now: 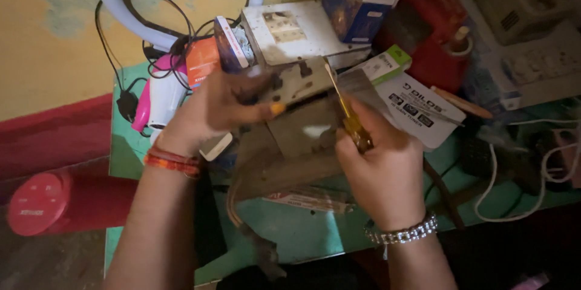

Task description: The person uses a screwdriver to unscrew and take apart a wall switch panel on a cluttered workbench, holding the plate steady while removing screws and manipulating the switch components and wiring by hand.

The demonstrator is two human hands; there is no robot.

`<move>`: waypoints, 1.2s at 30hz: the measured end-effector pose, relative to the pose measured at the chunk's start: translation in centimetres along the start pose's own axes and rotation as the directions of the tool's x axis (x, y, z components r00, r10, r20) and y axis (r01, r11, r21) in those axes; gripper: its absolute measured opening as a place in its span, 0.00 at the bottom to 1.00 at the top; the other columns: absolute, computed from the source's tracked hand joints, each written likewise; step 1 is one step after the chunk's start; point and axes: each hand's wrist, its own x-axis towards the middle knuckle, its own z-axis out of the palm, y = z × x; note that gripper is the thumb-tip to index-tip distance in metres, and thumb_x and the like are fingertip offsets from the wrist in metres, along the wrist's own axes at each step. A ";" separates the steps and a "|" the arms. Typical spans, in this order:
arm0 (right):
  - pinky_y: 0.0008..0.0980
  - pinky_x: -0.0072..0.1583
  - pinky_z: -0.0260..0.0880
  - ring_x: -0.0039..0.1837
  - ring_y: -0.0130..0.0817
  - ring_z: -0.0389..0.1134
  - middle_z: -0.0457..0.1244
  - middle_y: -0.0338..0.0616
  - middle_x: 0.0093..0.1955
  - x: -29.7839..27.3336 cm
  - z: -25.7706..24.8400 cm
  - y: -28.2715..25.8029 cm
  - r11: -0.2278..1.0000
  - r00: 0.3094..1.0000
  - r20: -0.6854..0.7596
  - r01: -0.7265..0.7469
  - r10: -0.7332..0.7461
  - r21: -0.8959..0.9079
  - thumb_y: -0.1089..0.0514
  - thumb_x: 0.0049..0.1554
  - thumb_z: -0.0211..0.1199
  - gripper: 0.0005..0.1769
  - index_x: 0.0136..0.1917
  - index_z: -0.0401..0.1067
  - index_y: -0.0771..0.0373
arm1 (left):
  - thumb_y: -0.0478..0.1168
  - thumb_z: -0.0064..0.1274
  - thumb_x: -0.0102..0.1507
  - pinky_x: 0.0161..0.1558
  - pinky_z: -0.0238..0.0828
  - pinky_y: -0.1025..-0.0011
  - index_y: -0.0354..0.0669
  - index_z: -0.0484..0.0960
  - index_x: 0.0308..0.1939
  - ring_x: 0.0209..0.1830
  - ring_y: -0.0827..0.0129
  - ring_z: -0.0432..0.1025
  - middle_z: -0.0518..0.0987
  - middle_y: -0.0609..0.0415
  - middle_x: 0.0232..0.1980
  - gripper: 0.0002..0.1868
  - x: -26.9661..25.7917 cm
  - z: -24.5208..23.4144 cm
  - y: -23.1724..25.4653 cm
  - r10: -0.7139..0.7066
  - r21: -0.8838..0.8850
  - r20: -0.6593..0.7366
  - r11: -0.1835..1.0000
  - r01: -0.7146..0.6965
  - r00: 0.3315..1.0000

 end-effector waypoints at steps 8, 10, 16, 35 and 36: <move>0.30 0.49 0.73 0.48 0.32 0.76 0.72 0.50 0.52 -0.8 0.0 1.1 0.995 0.998 -0.036 0.055 -0.052 0.083 0.63 0.51 0.68 0.27 0.65 0.75 0.63 | 0.49 0.65 0.57 0.45 0.73 0.75 0.25 0.76 0.62 0.43 0.80 0.73 0.86 0.52 0.45 0.37 -1.4 0.4 0.8 0.155 -0.065 -0.023 0.986 -0.156 0.988; 0.31 0.49 0.73 0.47 0.32 0.76 0.73 0.50 0.51 -0.8 -0.3 0.8 0.997 1.000 -0.020 0.010 -0.009 0.083 0.62 0.50 0.68 0.27 0.64 0.75 0.63 | 0.49 0.65 0.56 0.43 0.73 0.74 0.27 0.75 0.63 0.41 0.80 0.73 0.86 0.50 0.43 0.38 -1.4 0.4 1.3 0.107 -0.037 -0.017 0.993 -0.108 0.994; 0.28 0.43 0.68 0.41 0.27 0.70 0.72 0.47 0.43 -1.2 0.0 2.1 0.993 0.997 0.017 -0.073 0.072 0.092 0.65 0.51 0.66 0.27 0.66 0.76 0.61 | 0.51 0.66 0.53 0.41 0.73 0.74 0.30 0.76 0.64 0.39 0.80 0.72 0.87 0.48 0.42 0.41 -1.8 0.5 1.3 0.037 -0.048 -0.018 0.998 -0.038 0.999; 0.19 0.32 0.58 0.31 0.16 0.59 0.69 0.39 0.42 -0.7 -0.4 1.8 0.793 0.953 0.136 -0.301 0.270 0.530 0.70 0.54 0.63 0.25 0.65 0.75 0.65 | 0.55 0.64 0.54 0.48 0.73 0.70 0.32 0.77 0.62 0.47 0.74 0.79 0.85 0.40 0.49 0.39 -0.6 1.1 -0.8 0.118 0.038 -0.052 0.993 -0.116 0.992; 0.19 0.32 0.58 0.31 0.16 0.59 0.69 0.39 0.42 -0.6 -0.4 1.8 0.793 0.953 0.137 -0.302 0.271 0.530 0.70 0.54 0.63 0.25 0.65 0.75 0.65 | 0.55 0.64 0.54 0.48 0.73 0.70 0.32 0.77 0.62 0.47 0.74 0.79 0.85 0.40 0.49 0.39 -0.8 0.9 0.2 0.117 0.039 -0.052 0.993 -0.115 0.992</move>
